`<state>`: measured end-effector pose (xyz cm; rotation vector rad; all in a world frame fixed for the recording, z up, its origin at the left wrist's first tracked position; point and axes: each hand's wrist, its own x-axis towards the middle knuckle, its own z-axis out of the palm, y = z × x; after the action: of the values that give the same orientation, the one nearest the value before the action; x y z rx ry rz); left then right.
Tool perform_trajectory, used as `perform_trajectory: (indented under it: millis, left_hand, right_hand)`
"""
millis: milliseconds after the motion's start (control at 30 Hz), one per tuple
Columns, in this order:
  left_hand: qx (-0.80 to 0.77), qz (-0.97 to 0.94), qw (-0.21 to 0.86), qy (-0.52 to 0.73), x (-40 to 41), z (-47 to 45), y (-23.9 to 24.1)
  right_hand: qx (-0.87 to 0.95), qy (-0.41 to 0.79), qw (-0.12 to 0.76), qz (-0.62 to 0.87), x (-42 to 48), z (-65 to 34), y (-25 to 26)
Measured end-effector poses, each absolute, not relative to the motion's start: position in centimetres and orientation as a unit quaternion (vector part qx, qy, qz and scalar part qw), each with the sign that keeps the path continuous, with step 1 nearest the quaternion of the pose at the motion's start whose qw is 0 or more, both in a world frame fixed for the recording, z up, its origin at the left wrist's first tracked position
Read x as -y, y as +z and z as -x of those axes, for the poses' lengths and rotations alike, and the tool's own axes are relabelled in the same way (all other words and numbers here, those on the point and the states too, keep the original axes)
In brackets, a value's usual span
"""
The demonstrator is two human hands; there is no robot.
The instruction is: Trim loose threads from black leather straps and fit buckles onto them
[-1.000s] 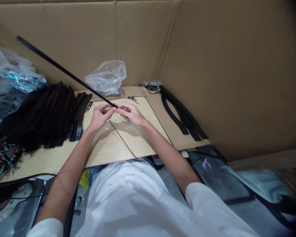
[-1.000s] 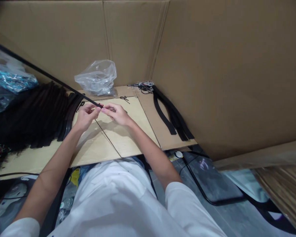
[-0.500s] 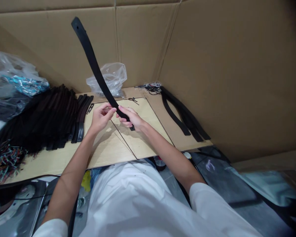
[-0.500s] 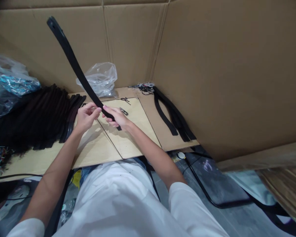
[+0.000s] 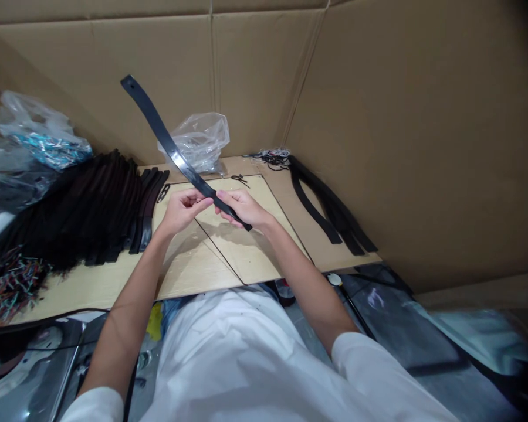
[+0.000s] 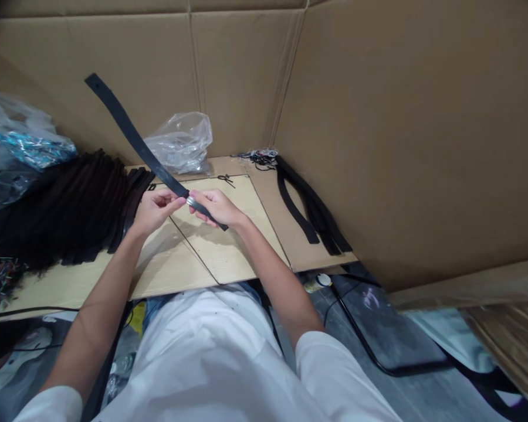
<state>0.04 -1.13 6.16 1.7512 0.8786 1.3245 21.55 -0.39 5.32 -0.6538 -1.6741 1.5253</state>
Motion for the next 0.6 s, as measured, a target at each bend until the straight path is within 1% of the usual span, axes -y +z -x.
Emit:
perform_trajectory:
  millis: [67,233,333,433,600]
  left_hand:
    - [-0.341,-0.680,0.405,0.508,1.0,0.0,6.0]
    - [-0.306,-0.617,0.519,0.506,0.2,0.0,4.7]
    - [-0.289,-0.585,0.567,0.502,-0.1,-0.3,3.9]
    - [-0.280,-0.585,0.586,0.487,-0.1,-0.3,3.8]
    - [-0.272,-0.591,0.580,0.489,-0.1,0.0,3.9]
  right_hand:
    - [0.652,0.594,0.395,0.257,0.4,-21.4,5.3]
    - [0.634,0.602,0.421,0.240,0.3,-21.1,4.9]
    - [0.619,0.607,0.434,0.246,0.4,-20.8,4.7]
    - [0.605,0.621,0.429,0.253,0.7,-20.4,4.6]
    - [0.586,0.645,0.414,0.263,0.9,-19.9,4.3]
